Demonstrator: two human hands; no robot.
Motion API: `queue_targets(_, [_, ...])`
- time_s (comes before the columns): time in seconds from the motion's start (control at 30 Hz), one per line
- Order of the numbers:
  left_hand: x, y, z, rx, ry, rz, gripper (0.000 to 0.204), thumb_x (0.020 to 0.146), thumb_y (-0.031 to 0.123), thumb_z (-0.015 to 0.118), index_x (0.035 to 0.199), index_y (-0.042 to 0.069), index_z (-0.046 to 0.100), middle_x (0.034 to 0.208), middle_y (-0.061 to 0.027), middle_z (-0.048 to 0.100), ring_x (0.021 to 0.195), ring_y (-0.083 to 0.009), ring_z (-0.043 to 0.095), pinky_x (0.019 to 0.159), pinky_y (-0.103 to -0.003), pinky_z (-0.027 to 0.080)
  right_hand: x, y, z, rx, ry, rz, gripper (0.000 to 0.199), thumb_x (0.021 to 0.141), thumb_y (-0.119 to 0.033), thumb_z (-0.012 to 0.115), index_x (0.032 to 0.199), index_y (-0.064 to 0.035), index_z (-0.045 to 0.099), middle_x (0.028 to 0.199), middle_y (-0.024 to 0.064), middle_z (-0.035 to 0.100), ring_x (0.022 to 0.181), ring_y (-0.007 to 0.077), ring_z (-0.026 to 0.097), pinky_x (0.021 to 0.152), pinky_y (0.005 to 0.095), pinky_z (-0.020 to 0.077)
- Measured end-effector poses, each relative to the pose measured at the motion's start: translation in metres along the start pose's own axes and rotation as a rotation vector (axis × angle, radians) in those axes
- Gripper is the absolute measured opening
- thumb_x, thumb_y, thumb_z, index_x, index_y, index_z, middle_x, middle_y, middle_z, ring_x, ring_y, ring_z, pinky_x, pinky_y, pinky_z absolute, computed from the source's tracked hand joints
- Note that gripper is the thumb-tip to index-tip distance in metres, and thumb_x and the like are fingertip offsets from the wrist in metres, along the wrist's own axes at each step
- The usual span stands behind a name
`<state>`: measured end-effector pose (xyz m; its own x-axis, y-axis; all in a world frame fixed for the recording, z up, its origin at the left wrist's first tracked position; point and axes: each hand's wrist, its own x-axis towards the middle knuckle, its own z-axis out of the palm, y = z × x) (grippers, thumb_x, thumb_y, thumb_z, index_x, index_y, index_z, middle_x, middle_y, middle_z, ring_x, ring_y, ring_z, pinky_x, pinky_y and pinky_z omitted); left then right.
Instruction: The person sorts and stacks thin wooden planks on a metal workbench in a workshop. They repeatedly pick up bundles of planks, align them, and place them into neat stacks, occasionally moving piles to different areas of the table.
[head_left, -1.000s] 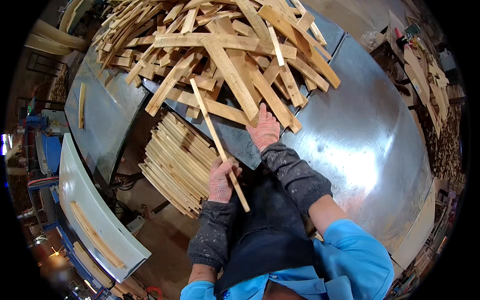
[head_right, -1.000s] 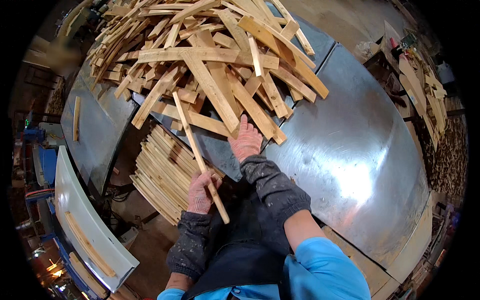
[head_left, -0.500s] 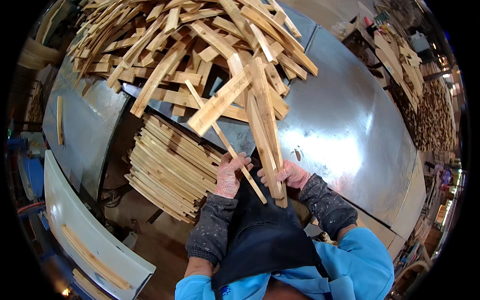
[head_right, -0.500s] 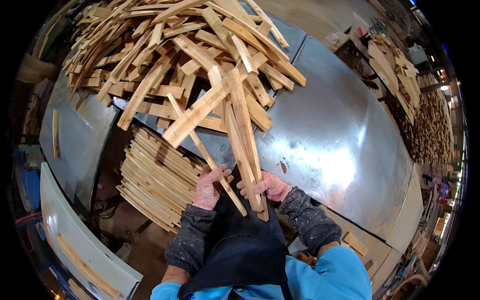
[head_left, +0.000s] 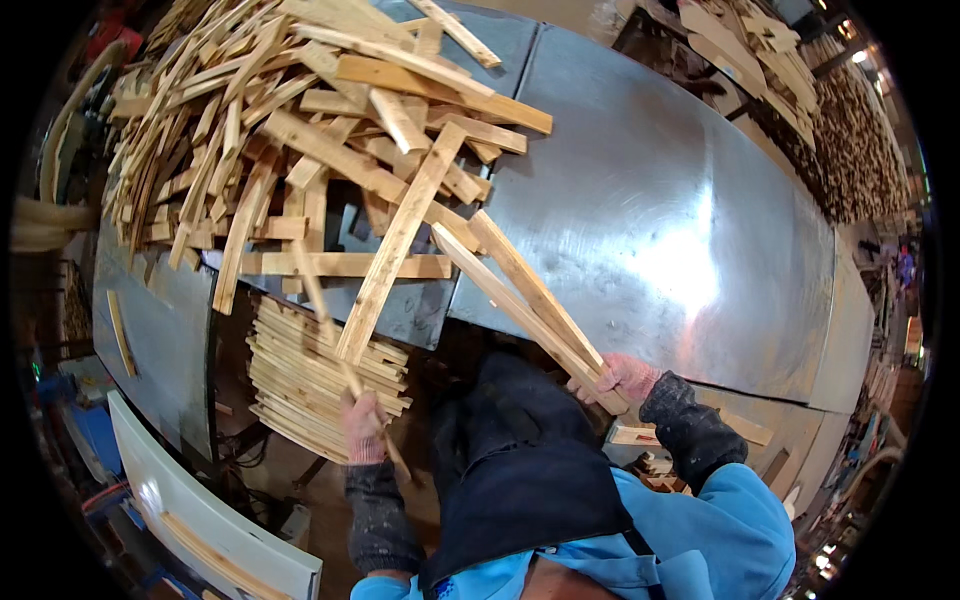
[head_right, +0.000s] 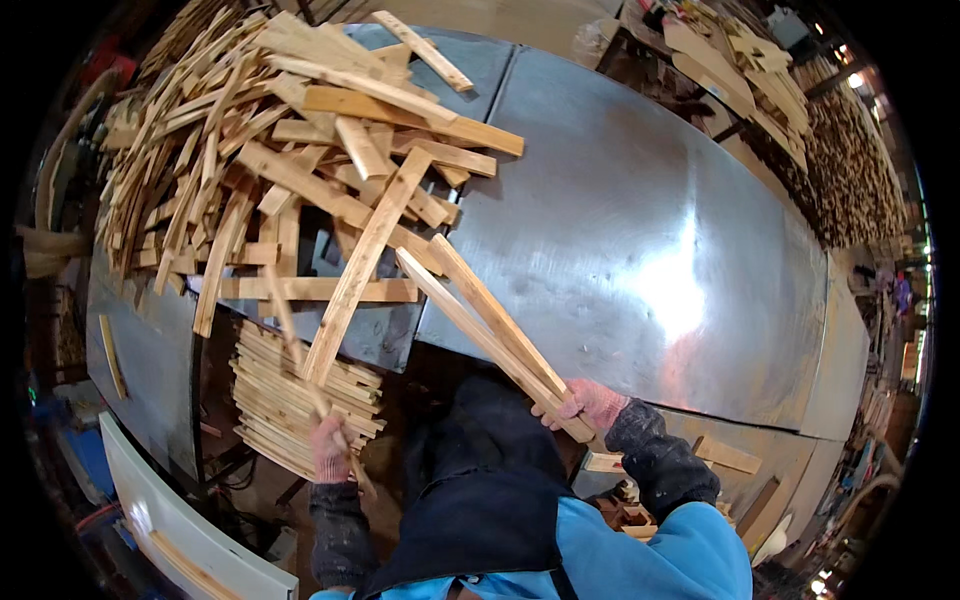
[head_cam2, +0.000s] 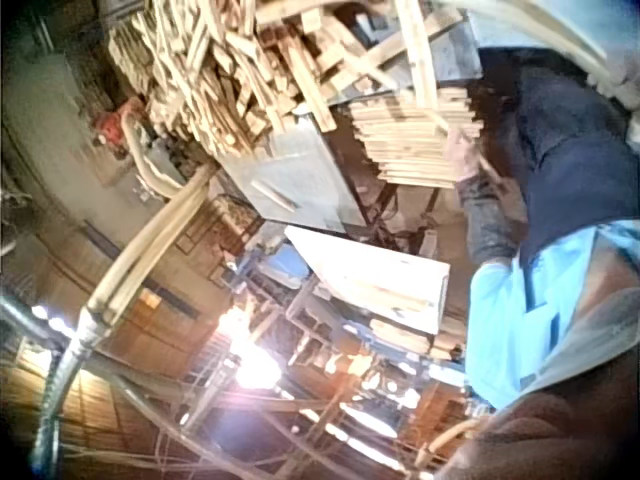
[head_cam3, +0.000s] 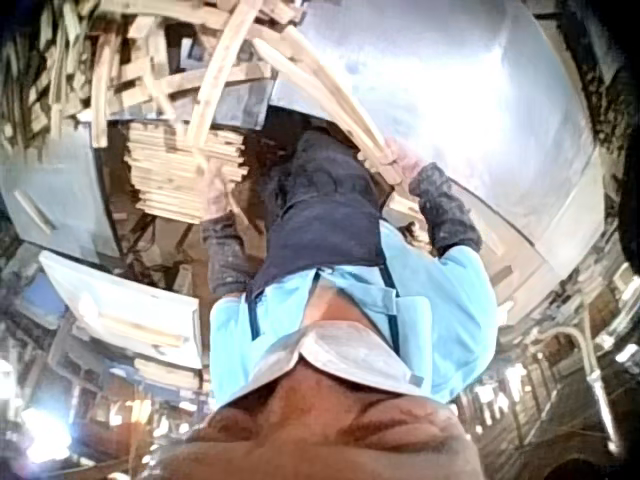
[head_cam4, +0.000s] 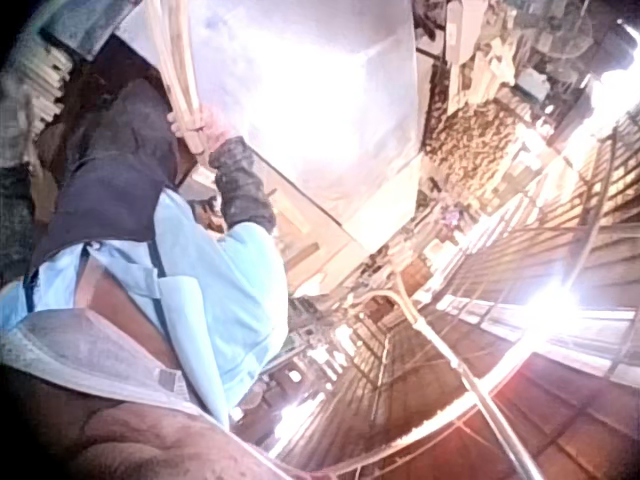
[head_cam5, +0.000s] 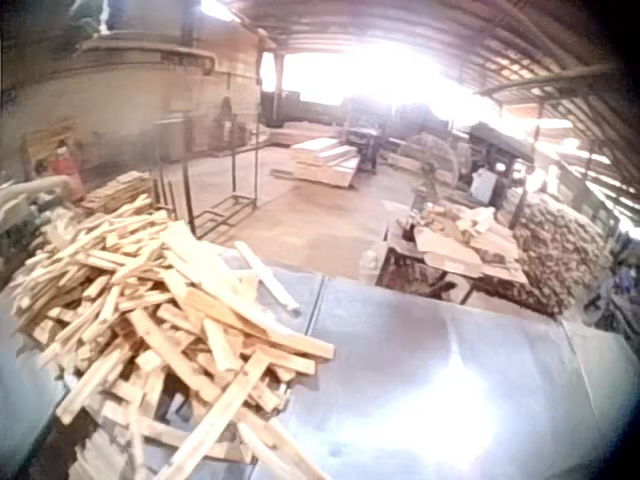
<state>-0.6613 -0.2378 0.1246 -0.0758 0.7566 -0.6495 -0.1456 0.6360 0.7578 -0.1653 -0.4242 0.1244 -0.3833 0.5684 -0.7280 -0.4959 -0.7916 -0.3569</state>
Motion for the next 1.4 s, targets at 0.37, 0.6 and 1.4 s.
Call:
queue_targets(0.37, [0.010, 0.073, 0.143, 0.879, 0.163, 0.336, 0.060, 0.087, 0.017, 0.085, 0.136, -0.004, 0.059, 0.116, -0.0175, 0.069, 0.112, -0.0311, 0.067, 0.104, -0.043, 0.052, -0.059, 0.008, -0.029, 0.138, 0.049, -0.025, 0.092, 0.075, -0.011, 0.093, 0.157, 0.0014, 0.050, 0.134, 0.0194, 0.071, 0.111, 0.0271, 0.074, 0.100, 0.0423, 0.0639])
queue_targets(0.6, [0.149, -0.004, 0.188, 1.269, 0.183, 0.652, 0.077, 0.080, 0.020, 0.092, 0.148, 0.007, 0.059, 0.142, -0.0228, 0.064, 0.128, -0.0472, 0.063, 0.108, -0.051, 0.054, -0.059, 0.025, -0.033, 0.388, 0.116, -0.313, 0.079, 0.084, -0.013, 0.089, 0.153, 0.0016, 0.053, 0.136, 0.0188, 0.071, 0.113, 0.0275, 0.074, 0.100, 0.0427, 0.0635])
queue_targets(1.4, [0.046, -0.142, 0.315, 0.256, -0.795, -0.277, 0.060, 0.088, 0.021, 0.088, 0.136, -0.006, 0.063, 0.112, -0.0149, 0.074, 0.101, -0.0236, 0.072, 0.089, -0.038, 0.061, 0.094, 0.021, 0.018, 0.153, 0.447, -0.615, 0.052, 0.101, -0.011, 0.071, 0.150, 0.0009, 0.060, 0.129, 0.0098, 0.073, 0.113, 0.0225, 0.072, 0.098, 0.0376, 0.0600])
